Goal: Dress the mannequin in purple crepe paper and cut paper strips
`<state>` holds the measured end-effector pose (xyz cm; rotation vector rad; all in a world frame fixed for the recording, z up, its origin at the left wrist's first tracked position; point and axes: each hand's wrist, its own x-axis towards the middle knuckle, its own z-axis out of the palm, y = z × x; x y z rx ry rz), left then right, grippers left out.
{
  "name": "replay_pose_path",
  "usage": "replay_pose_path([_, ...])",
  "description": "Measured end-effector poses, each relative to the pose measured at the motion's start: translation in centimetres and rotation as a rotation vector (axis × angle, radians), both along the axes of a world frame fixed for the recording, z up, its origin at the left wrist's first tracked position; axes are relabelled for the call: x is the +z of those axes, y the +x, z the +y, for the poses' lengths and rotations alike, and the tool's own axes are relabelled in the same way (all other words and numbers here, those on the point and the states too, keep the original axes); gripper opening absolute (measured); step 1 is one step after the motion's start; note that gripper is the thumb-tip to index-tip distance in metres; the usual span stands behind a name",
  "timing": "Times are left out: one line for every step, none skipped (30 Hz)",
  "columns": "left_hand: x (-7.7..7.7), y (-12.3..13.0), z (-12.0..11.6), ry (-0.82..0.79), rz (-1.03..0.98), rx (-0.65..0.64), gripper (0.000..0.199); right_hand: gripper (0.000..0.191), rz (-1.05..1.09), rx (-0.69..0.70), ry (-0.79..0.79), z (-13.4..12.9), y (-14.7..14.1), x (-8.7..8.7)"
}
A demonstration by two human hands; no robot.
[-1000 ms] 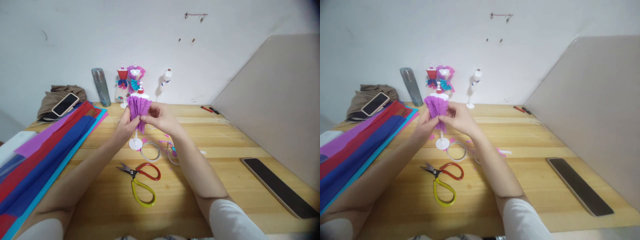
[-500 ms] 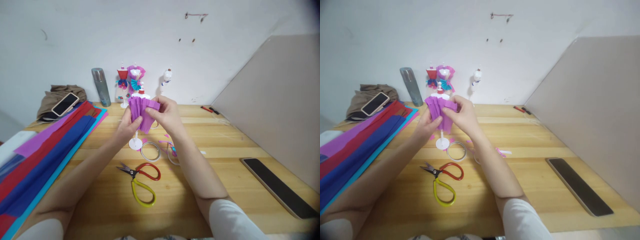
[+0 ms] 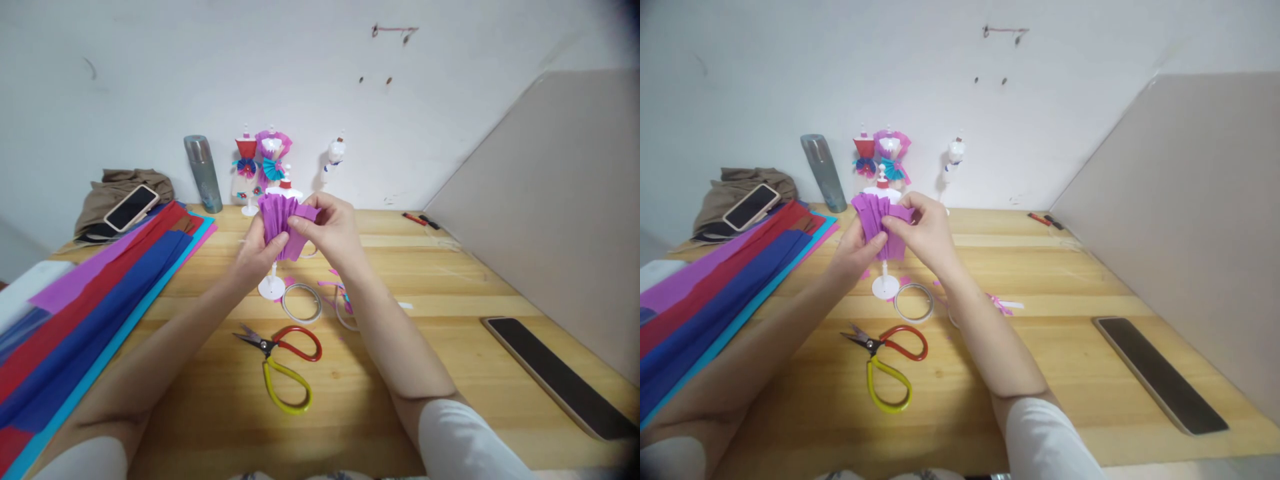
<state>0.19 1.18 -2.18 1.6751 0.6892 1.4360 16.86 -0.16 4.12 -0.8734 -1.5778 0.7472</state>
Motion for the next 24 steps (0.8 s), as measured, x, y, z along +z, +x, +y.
replay_pose_path([-0.1, 0.0, 0.0, 0.002, -0.003, 0.004, 0.059, 0.026, -0.005, 0.012, -0.012, 0.0, 0.0, 0.0])
replay_pose_path([-0.2, 0.0, 0.1, 0.002, -0.004, 0.01, 0.058, 0.026, -0.006, 0.03, -0.022, 0.0, 0.1, 0.1])
replay_pose_path([-0.2, 0.0, 0.1, 0.0, -0.005, 0.019, 0.056, 0.025, -0.005, 0.052, -0.031, -0.1, 0.1, 0.2])
replay_pose_path([-0.3, 0.0, 0.2, -0.003, -0.004, 0.031, 0.054, 0.025, -0.002, 0.076, -0.037, -0.1, 0.2, 0.3])
replay_pose_path([-0.4, -0.1, 0.3, -0.008, -0.004, 0.042, 0.052, 0.024, -0.002, 0.106, -0.046, -0.1, 0.4, 0.3])
replay_pose_path([-0.4, -0.1, 0.3, -0.012, -0.003, 0.051, 0.051, 0.024, -0.008, 0.138, -0.057, -0.1, 0.5, 0.4])
replay_pose_path([-0.4, -0.2, 0.4, -0.014, -0.003, 0.056, 0.051, 0.023, -0.022, 0.171, -0.068, -0.1, 0.7, 0.5])
replay_pose_path([-0.4, -0.2, 0.4, -0.014, -0.002, 0.06, 0.05, 0.024, -0.045, 0.204, -0.078, -0.1, 1.0, 0.5])
replay_pose_path([-0.4, -0.3, 0.4, -0.013, 0.001, 0.065, 0.05, 0.024, -0.07, 0.23, -0.083, -0.1, 1.2, 0.5])
replay_pose_path([-0.4, -0.3, 0.4, -0.011, 0.005, 0.072, 0.05, 0.023, -0.096, 0.246, -0.084, 0.0, 1.4, 0.5])
replay_pose_path([-0.4, -0.3, 0.4, -0.008, 0.01, 0.081, 0.05, 0.021, -0.119, 0.249, -0.083, 0.1, 1.6, 0.4])
replay_pose_path([-0.3, -0.3, 0.3, -0.006, 0.014, 0.091, 0.05, 0.019, -0.137, 0.244, -0.082, 0.3, 1.8, 0.3])
replay_pose_path([-0.2, -0.2, 0.3, -0.003, 0.018, 0.1, 0.05, 0.017, -0.15, 0.238, -0.087, 0.4, 2.0, 0.2])
replay_pose_path([-0.1, -0.2, 0.2, -0.001, 0.02, 0.105, 0.05, 0.015, -0.158, 0.233, -0.098, 0.6, 2.1, 0.1])
replay_pose_path([0.0, -0.1, 0.1, 0.001, 0.021, 0.106, 0.05, 0.015, -0.164, 0.232, -0.113, 0.8, 2.2, 0.0])
replay_pose_path([0.1, -0.1, 0.1, 0.001, 0.023, 0.105, 0.05, 0.014, -0.168, 0.234, -0.129, 0.9, 2.2, -0.1])
replay_pose_path([0.2, 0.0, 0.0, -0.001, 0.026, 0.103, 0.05, 0.015, -0.168, 0.236, -0.142, 1.0, 2.2, -0.1])
replay_pose_path([0.2, 0.0, 0.0, -0.004, 0.031, 0.105, 0.05, 0.015, -0.168, 0.234, -0.153, 1.0, 2.1, -0.1])
replay_pose_path([0.2, 0.0, 0.0, -0.007, 0.037, 0.11, 0.05, 0.015, -0.169, 0.226, -0.159, 1.0, 2.1, -0.1])
replay_pose_path([0.2, 0.0, 0.0, -0.007, 0.042, 0.116, 0.05, 0.016, -0.168, 0.215, -0.162, 0.9, 2.0, 0.0])
replay_pose_path([0.2, -0.1, 0.1, -0.006, 0.046, 0.123, 0.05, 0.016, -0.167, 0.202, -0.163, 0.8, 2.0, 0.1])
replay_pose_path([0.1, -0.1, 0.1, -0.003, 0.047, 0.129, 0.049, 0.016, -0.168, 0.188, -0.165, 0.7, 1.9, 0.2])
replay_pose_path([0.0, -0.1, 0.2, 0.0, 0.048, 0.134, 0.049, 0.016, -0.169, 0.173, -0.171, 0.6, 1.9, 0.4])
replay_pose_path([0.0, -0.2, 0.2, 0.001, 0.048, 0.135, 0.049, 0.017, -0.169, 0.162, -0.184, 0.5, 1.8, 0.4])
